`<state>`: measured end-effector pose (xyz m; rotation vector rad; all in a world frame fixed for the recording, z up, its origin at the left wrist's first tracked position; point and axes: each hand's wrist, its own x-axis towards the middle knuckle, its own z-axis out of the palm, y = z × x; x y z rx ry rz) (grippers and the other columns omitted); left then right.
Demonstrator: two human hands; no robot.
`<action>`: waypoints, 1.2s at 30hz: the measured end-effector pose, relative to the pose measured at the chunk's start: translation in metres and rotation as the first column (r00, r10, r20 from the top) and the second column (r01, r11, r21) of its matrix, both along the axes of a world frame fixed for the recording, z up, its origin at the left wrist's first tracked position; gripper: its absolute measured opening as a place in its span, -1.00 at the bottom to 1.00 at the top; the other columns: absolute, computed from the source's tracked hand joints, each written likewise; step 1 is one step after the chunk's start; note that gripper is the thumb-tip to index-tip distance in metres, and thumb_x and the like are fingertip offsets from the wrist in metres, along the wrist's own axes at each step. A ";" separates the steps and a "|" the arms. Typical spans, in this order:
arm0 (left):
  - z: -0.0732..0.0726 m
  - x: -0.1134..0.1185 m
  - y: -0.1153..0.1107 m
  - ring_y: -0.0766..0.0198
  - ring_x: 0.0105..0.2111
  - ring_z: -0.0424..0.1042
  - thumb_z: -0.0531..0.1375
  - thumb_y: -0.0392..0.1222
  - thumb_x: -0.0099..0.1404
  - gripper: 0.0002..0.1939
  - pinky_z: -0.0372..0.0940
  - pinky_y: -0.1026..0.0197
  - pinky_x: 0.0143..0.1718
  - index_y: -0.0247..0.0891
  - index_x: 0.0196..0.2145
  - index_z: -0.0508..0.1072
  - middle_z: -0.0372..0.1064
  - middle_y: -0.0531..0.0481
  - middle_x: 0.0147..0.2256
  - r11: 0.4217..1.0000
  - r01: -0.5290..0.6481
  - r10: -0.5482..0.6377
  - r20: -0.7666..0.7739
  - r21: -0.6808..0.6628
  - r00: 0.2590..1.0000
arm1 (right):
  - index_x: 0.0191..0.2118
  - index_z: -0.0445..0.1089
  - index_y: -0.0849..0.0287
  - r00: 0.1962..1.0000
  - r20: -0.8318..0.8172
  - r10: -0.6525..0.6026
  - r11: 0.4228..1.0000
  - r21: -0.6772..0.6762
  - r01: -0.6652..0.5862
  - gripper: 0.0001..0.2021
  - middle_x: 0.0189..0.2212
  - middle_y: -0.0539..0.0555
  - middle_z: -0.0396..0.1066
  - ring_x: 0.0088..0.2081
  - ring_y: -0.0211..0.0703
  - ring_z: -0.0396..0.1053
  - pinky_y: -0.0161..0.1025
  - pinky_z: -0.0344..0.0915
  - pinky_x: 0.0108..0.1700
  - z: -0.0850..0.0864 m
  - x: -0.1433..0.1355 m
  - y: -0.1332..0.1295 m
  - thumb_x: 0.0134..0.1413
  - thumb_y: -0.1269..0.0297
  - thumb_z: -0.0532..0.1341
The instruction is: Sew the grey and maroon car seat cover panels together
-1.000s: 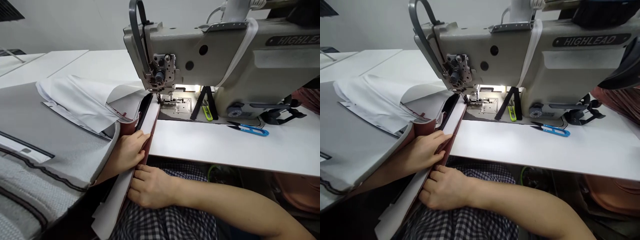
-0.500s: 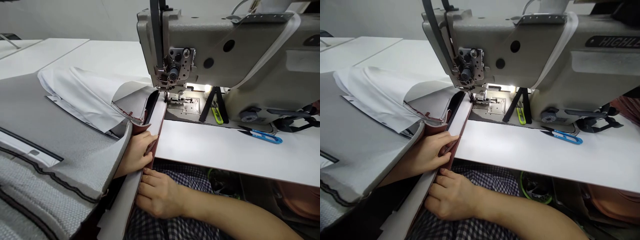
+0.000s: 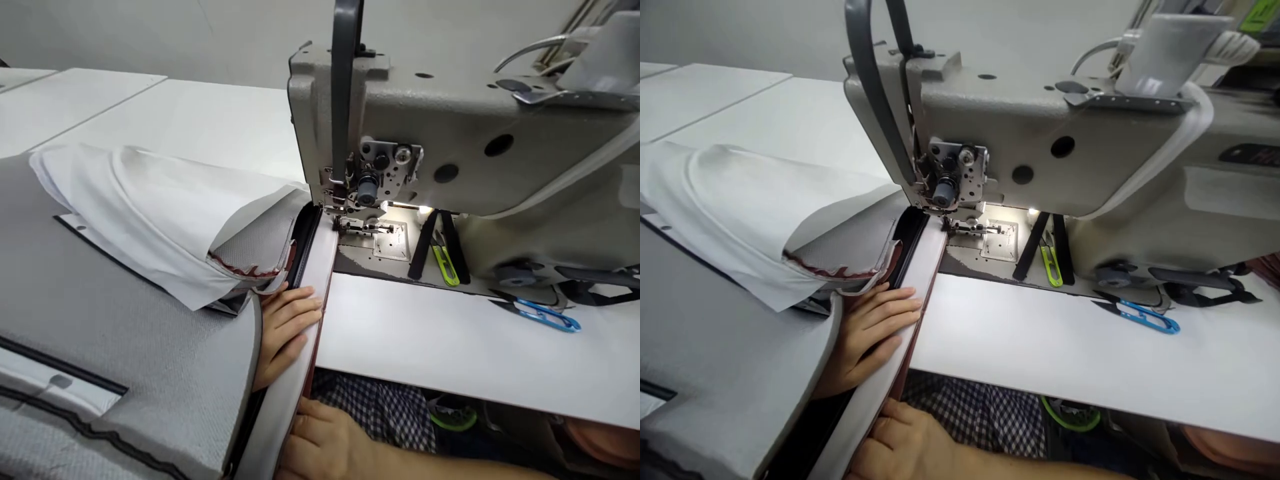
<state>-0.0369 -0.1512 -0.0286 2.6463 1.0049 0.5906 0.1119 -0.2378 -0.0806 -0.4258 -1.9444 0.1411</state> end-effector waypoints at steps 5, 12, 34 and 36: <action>-0.003 0.003 0.011 0.15 0.24 0.19 -0.02 -0.32 0.37 -0.63 -0.01 -0.02 0.33 -0.25 0.04 0.43 0.36 -0.06 0.13 1.000 -0.013 0.014 0.020 -0.018 1.000 | -0.55 0.08 0.09 0.966 0.238 0.101 0.994 -0.060 -0.089 -0.73 -0.65 -0.08 0.12 -0.61 -0.28 0.16 -0.31 0.36 -0.40 -0.013 -0.002 0.009 0.17 0.34 0.06; -0.003 0.008 0.028 0.18 0.24 0.19 -0.01 -0.32 0.36 -0.65 -0.04 0.01 0.33 -0.22 0.03 0.42 0.39 -0.03 0.10 1.000 -0.023 0.023 0.054 -0.009 0.998 | -0.61 0.09 0.14 0.994 0.093 0.054 0.998 -0.049 -0.050 -0.71 -0.65 -0.08 0.10 -0.62 -0.33 0.11 -0.35 0.25 -0.47 0.011 0.009 0.035 0.10 0.46 0.07; -0.004 0.023 0.086 0.14 0.24 0.18 -0.01 -0.35 0.28 -0.63 -0.01 -0.01 0.32 -0.21 -0.01 0.40 0.37 -0.11 0.02 0.997 -0.061 0.058 0.058 0.046 0.997 | -0.52 0.30 0.21 0.887 0.401 0.230 0.968 -0.191 -0.165 -0.77 -0.52 0.03 0.26 -0.47 -0.22 0.22 -0.23 0.32 -0.23 0.032 0.044 0.091 0.14 0.46 0.05; -0.005 0.024 0.092 0.13 0.23 0.18 0.00 -0.35 0.27 -0.63 0.01 0.00 0.31 -0.19 -0.01 0.40 0.38 -0.10 0.00 0.998 -0.055 0.052 0.071 0.035 0.996 | -0.51 0.31 0.21 0.893 0.393 0.220 0.971 -0.177 -0.161 -0.79 -0.52 0.03 0.26 -0.47 -0.21 0.21 -0.24 0.32 -0.23 0.033 0.046 0.096 0.11 0.46 0.05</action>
